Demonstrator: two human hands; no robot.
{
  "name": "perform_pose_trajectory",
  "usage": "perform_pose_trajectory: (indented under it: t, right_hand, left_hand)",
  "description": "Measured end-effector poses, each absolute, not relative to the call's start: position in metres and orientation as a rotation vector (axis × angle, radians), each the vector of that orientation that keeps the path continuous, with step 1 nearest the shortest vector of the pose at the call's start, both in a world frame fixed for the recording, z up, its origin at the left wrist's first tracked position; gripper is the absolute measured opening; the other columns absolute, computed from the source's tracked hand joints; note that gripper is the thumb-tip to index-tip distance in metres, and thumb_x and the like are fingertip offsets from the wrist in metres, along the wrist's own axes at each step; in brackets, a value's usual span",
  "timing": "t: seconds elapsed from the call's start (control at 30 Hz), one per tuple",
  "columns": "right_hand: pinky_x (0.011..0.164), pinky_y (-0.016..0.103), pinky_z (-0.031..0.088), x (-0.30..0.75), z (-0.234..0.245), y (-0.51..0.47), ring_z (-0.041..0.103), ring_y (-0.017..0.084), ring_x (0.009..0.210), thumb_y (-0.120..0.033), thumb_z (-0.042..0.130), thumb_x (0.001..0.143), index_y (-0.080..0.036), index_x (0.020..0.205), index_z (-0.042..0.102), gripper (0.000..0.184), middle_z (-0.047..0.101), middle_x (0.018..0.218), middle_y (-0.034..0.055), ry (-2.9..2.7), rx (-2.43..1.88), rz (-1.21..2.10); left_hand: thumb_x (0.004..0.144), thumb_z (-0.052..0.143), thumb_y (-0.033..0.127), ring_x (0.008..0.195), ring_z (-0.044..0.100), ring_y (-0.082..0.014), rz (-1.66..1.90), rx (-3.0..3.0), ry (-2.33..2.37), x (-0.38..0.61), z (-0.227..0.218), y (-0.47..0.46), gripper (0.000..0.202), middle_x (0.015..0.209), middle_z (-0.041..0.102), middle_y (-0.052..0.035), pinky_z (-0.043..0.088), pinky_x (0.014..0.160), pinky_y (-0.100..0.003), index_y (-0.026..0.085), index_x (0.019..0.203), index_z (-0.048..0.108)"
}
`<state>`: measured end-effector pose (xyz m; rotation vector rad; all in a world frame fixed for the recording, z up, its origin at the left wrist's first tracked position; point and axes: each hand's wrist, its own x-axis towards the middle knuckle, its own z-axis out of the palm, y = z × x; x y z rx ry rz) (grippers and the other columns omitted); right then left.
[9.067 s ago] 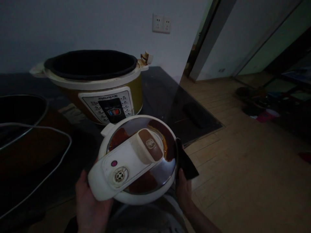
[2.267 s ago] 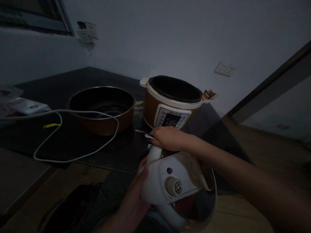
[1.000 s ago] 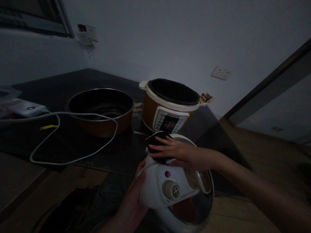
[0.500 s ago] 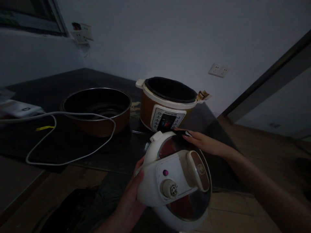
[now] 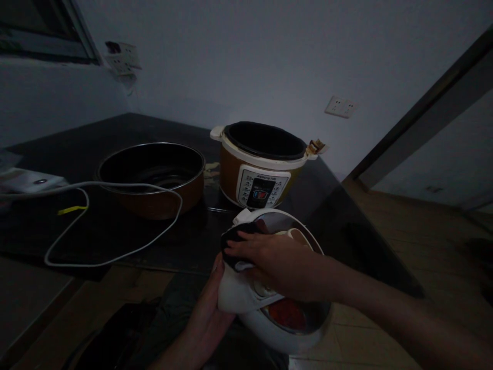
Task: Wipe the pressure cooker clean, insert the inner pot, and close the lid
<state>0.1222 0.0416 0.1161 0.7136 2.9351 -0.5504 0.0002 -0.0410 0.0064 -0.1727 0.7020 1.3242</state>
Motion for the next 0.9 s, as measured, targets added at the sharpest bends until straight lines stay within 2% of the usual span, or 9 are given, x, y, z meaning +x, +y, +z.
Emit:
perform_pose_trajectory:
  t: [0.1, 0.23, 0.33, 0.43, 0.53, 0.7, 0.8, 0.9]
  right_hand:
    - [0.115, 0.041, 0.035, 0.123, 0.111, 0.039, 0.039, 0.025, 0.139, -0.021, 0.053, 0.092, -0.012, 0.138, 0.05, 0.047, 0.048, 0.147, 0.0096, 2.942, 0.649, -0.538]
    - [0.113, 0.044, 0.037, 0.135, 0.11, 0.062, 0.035, 0.027, 0.141, -0.023, 0.049, 0.094, -0.017, 0.139, 0.051, 0.045, 0.041, 0.151, 0.0071, 2.819, 0.821, -0.584]
    - [0.117, 0.046, 0.03, 0.145, 0.114, 0.08, 0.033, 0.027, 0.142, -0.027, 0.046, 0.097, -0.017, 0.14, 0.05, 0.044, 0.039, 0.152, 0.0082, 2.742, 0.799, -0.668]
    - [0.118, 0.047, 0.027, 0.151, 0.114, 0.09, 0.036, 0.026, 0.14, -0.031, 0.048, 0.097, -0.021, 0.141, 0.049, 0.045, 0.043, 0.15, 0.0079, 2.734, 0.798, -0.767]
    - [0.117, 0.043, 0.03, 0.153, 0.107, 0.095, 0.039, 0.024, 0.139, -0.032, 0.049, 0.097, -0.025, 0.141, 0.048, 0.045, 0.045, 0.149, 0.006, 2.757, 0.806, -0.822]
    - [0.116, 0.048, 0.03, 0.165, 0.089, 0.118, 0.043, 0.026, 0.137, -0.028, 0.048, 0.096, -0.02, 0.139, 0.05, 0.044, 0.046, 0.147, 0.0093, 2.748, 0.983, -0.768]
    - [0.113, 0.047, 0.036, 0.184, 0.079, 0.135, 0.05, 0.023, 0.131, -0.031, 0.049, 0.096, -0.024, 0.136, 0.054, 0.041, 0.054, 0.142, 0.0057, 2.771, 1.054, -0.919]
    - [0.114, 0.045, 0.033, 0.208, 0.068, 0.143, 0.049, 0.022, 0.132, -0.038, 0.049, 0.095, -0.024, 0.136, 0.054, 0.043, 0.055, 0.141, 0.0034, 2.804, 1.121, -1.151]
  left_hand:
    - [0.1, 0.041, 0.032, 0.105, 0.066, -0.0193, 1.3, -0.244, 0.755, 0.0, 0.009, -0.038, 0.041, 0.117, 0.07, -0.0046, 0.045, 0.103, -0.039, 0.025, 0.14, 0.045]
    - [0.098, 0.042, 0.035, 0.107, 0.065, -0.0218, 1.328, -0.161, 0.739, 0.0, 0.004, -0.038, 0.044, 0.121, 0.068, -0.0046, 0.046, 0.101, -0.041, 0.028, 0.141, 0.043]
    - [0.097, 0.046, 0.038, 0.111, 0.063, -0.0239, 1.323, -0.092, 0.711, 0.001, -0.002, -0.038, 0.048, 0.125, 0.066, -0.0059, 0.046, 0.1, -0.041, 0.028, 0.143, 0.042]
    - [0.096, 0.047, 0.039, 0.117, 0.06, -0.0253, 1.313, -0.067, 0.709, 0.002, -0.009, -0.038, 0.052, 0.126, 0.066, -0.007, 0.045, 0.101, -0.04, 0.027, 0.146, 0.038]
    - [0.094, 0.051, 0.039, 0.12, 0.058, -0.0255, 1.298, -0.064, 0.703, 0.0, -0.018, -0.038, 0.058, 0.129, 0.065, -0.0069, 0.044, 0.102, -0.04, 0.027, 0.148, 0.033]
    - [0.09, 0.058, 0.045, 0.122, 0.057, -0.0262, 1.242, -0.032, 0.601, -0.006, -0.032, -0.039, 0.066, 0.133, 0.063, -0.0043, 0.044, 0.102, -0.04, 0.034, 0.149, 0.031]
    - [0.091, 0.056, 0.045, 0.124, 0.057, -0.0257, 1.216, -0.049, 0.537, -0.008, -0.035, -0.038, 0.063, 0.133, 0.063, -0.0028, 0.042, 0.104, -0.041, 0.036, 0.148, 0.032]
    - [0.092, 0.055, 0.043, 0.125, 0.056, -0.0254, 1.179, -0.09, 0.5, -0.012, -0.032, -0.032, 0.059, 0.132, 0.064, -0.0027, 0.04, 0.106, -0.042, 0.036, 0.147, 0.035]
